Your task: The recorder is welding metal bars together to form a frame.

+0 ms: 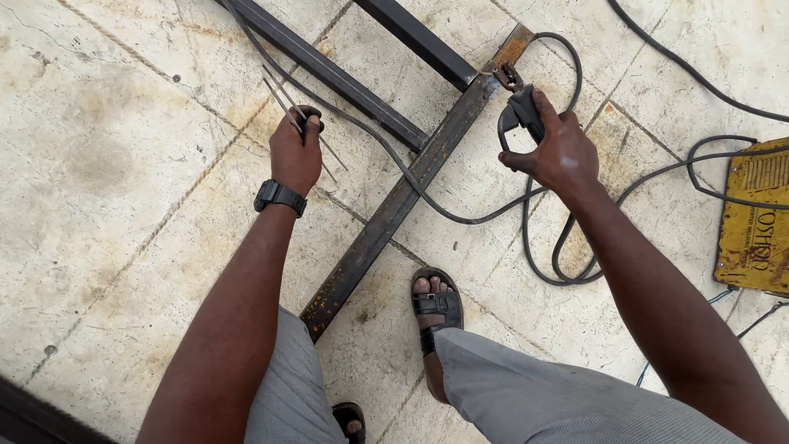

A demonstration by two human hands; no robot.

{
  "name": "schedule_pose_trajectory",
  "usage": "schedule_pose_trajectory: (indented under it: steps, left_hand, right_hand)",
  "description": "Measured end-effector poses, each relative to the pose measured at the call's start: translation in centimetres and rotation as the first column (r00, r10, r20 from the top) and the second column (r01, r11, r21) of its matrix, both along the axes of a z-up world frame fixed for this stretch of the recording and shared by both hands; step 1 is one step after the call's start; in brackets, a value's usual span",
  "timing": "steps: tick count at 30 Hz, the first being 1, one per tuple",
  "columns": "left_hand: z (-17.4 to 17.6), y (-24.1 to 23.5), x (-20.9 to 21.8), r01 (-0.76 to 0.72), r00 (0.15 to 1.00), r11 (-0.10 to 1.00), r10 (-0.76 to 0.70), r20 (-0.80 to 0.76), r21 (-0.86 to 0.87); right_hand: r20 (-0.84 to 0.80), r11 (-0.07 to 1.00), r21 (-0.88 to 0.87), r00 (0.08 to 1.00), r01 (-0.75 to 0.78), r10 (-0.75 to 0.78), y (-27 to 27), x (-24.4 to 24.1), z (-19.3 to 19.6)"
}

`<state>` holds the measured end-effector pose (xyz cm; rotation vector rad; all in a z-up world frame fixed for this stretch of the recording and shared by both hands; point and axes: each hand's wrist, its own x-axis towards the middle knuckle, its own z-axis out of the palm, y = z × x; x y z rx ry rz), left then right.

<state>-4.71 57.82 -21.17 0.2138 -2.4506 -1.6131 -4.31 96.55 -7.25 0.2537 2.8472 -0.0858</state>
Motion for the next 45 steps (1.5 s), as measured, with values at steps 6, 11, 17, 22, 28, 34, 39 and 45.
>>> schedule_pose_trajectory:
  steps: [6, 11, 17, 22, 28, 34, 39, 45]
  left_hand:
    - [-0.1, -0.2, -0.2, -0.018, 0.999, 1.000, 0.019, 0.026, -0.022]
    - [-0.5, -0.4, -0.2, -0.022, 0.999, 1.000, 0.022, 0.024, -0.008]
    - [0.3, -0.7, 0.1, -0.007, 0.999, 1.000, 0.008, 0.052, -0.004]
    - [-1.1, -1.3, -0.1, 0.003, 0.999, 1.000, -0.003, -0.034, -0.001]
    - [-1.1, -0.5, -0.1, -0.043, 0.999, 0.998, 0.043, -0.013, 0.036]
    - [-1.1, -0.2, 0.3, 0.023, 1.000, 0.999, -0.023, -0.006, -0.046]
    - [-1.3, -0.5, 0.3, 0.023, 0.999, 0.998, -0.026, -0.040, -0.056]
    - [-0.8, -0.3, 0.4, 0.025, 0.999, 0.996, -0.022, 0.031, -0.083]
  right_hand:
    - [-0.023, 0.999, -0.041, 1.000, 0.010, -0.011, 0.5, -0.1, -0.6]
    - [-0.099, 0.973, -0.229, 0.994, 0.012, -0.036, 4.5, -1.4, -4.1]
    - [0.405, 0.112, -0.857, 0.793, 0.502, -0.456, 9.9, -1.7, -7.8]
    - [0.200, 0.273, -0.901, 0.880, 0.338, -0.431, 7.4, -0.9, -7.5]
    - [0.010, 0.996, 0.054, 0.997, -0.072, 0.071, -0.9, 1.7, 1.4]
    - [-0.090, 0.970, -0.231, 0.991, 0.074, -0.097, 1.8, 0.7, -2.4]
    - [-0.074, 0.974, -0.211, 0.992, 0.088, -0.106, 1.5, 0.8, -3.0]
    - [-0.082, 0.981, -0.178, 0.993, 0.074, -0.090, 1.3, 0.7, -3.0]
